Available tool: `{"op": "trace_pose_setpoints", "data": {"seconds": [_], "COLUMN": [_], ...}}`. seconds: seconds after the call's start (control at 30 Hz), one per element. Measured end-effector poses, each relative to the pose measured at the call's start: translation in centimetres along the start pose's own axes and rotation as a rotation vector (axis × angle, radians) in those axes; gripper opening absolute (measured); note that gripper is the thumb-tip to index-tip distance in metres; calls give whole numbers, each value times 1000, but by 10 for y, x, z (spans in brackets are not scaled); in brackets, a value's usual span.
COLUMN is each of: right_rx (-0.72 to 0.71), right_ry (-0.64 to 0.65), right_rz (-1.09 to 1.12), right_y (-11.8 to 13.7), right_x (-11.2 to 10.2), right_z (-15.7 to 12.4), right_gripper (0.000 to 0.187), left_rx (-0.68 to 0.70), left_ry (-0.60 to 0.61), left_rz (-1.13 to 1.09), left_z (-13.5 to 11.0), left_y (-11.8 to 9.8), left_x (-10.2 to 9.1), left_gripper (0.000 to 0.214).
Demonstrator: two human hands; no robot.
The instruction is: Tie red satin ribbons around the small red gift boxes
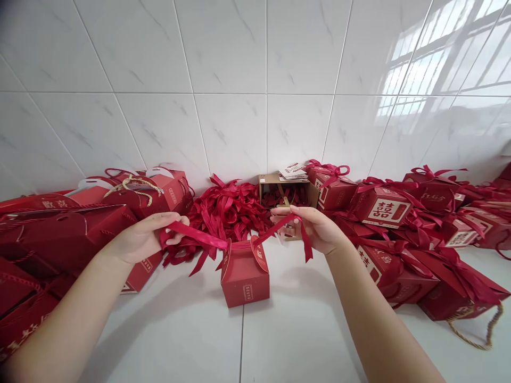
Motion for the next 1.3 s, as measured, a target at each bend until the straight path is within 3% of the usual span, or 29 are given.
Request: {"op": "trace_pose_setpoints", "data": {"seconds": [0.23,0.4,0.5,0.6,0.67,0.93,1.3], "right_rx": [-281,-489,-571,-562,-538,-561,-605], "right_ry": [-147,-297,-374,-384,-363,-340,-337], "right_rz": [186,80,83,100,107,94,-25], "right_y": [23,40,46,48,50,60,79], "right_x": [13,12,12,17,22,34,66], "right_z": [-4,-13,-19,-22,-24,-33,-35], "right_gripper": [19,19,27,51,55,14,18], "left_rx": [53,96,173,263,287,258,264], "left_ry": [-288,-313,-341,-352,-327,-212,-243], "left_rz": [-359,-438,-392,-305,-292,-334,-242], "left_z": [-11,-14,-15,-14,-11,-1,-8], "left_y": [-17,-27,-32,-38,-40,-56,-68], "left_x": [-2,4,6,12,20,52,72], "left_gripper": [13,35,23,15,18,12,16]}}
Point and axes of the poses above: each hand's wrist, its own z-axis towards the middle knuckle, its own x-axis out of the palm, y = z × x, the point moved 8 cm from there along z, towards the middle knuckle, and after that the axes turned 6 degrees about z, right-handed, at the moved point
